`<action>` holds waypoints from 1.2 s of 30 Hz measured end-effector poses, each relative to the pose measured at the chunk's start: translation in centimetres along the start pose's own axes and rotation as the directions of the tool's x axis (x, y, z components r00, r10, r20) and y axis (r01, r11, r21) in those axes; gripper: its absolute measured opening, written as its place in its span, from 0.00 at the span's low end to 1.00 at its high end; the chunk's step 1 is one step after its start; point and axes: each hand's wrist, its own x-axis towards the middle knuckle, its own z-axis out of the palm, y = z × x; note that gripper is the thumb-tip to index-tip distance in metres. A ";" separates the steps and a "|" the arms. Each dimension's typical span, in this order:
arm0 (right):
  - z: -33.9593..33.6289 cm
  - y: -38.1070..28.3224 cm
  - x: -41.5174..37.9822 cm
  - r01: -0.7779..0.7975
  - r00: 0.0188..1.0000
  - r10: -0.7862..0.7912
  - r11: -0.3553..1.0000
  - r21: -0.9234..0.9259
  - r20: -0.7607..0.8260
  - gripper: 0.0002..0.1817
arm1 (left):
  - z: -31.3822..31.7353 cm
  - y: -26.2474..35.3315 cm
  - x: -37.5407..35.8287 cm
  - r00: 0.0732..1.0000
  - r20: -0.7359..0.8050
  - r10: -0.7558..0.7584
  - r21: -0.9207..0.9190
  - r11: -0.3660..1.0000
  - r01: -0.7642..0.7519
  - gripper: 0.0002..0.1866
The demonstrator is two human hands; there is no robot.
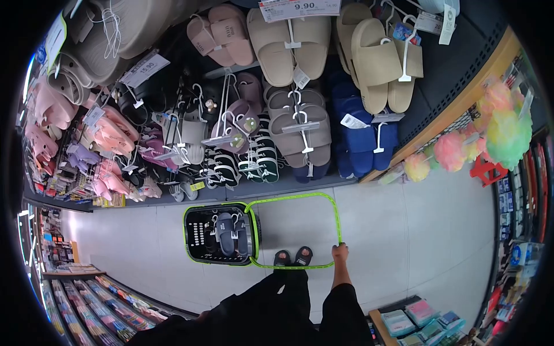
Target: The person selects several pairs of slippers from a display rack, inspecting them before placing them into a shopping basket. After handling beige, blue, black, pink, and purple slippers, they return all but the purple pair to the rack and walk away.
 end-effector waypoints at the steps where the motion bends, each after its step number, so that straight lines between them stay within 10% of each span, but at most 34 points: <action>1: -0.2 0.2 0.2 0.010 1.000 -0.010 1.000 -0.019 0.012 0.22 | -0.4 0.2 -0.1 1.000 0.010 -0.010 -0.022 1.000 0.010 0.14; 14: -6.6 -2.0 -4.4 -0.013 1.000 0.014 0.997 -0.078 0.005 0.16 | -5.4 1.6 5.2 0.993 0.120 -0.002 -0.303 0.952 0.039 0.13; 16: -7.5 -1.5 -3.4 -0.008 1.000 0.008 0.997 -0.079 0.007 0.17 | -7.1 6.2 6.2 0.844 0.237 -0.481 -0.853 0.313 0.418 0.15; 20: -9.6 0.0 -1.5 0.026 1.000 -0.026 0.997 -0.078 -0.011 0.19 | -7.4 10.9 9.8 0.839 0.249 -0.484 -0.869 0.270 0.414 0.15; 22: -10.6 0.5 0.6 0.049 0.999 -0.048 0.995 -0.083 0.008 0.19 | -4.5 9.9 11.2 0.997 -0.063 -0.039 -0.637 0.771 -0.010 0.17; 24: -11.0 2.0 2.3 0.050 0.999 -0.049 0.997 -0.052 0.023 0.19 | -3.6 12.4 12.1 0.994 -0.086 0.063 -0.338 0.937 -0.089 0.15; 26: -11.3 3.6 4.7 0.088 0.996 -0.086 0.995 -0.049 0.037 0.19 | -2.9 16.9 11.5 0.983 -0.133 -0.124 -0.678 0.735 0.001 0.14; 29: -13.0 4.6 6.1 0.034 0.996 -0.026 0.995 -0.091 0.089 0.19 | -2.6 20.6 10.9 0.944 -0.246 0.221 -0.069 0.967 -0.245 0.11; 36: -15.3 4.9 9.5 0.058 0.989 -0.047 0.995 -0.078 0.137 0.24 | 0.9 22.6 10.9 0.971 -0.186 0.150 0.016 0.989 -0.149 0.13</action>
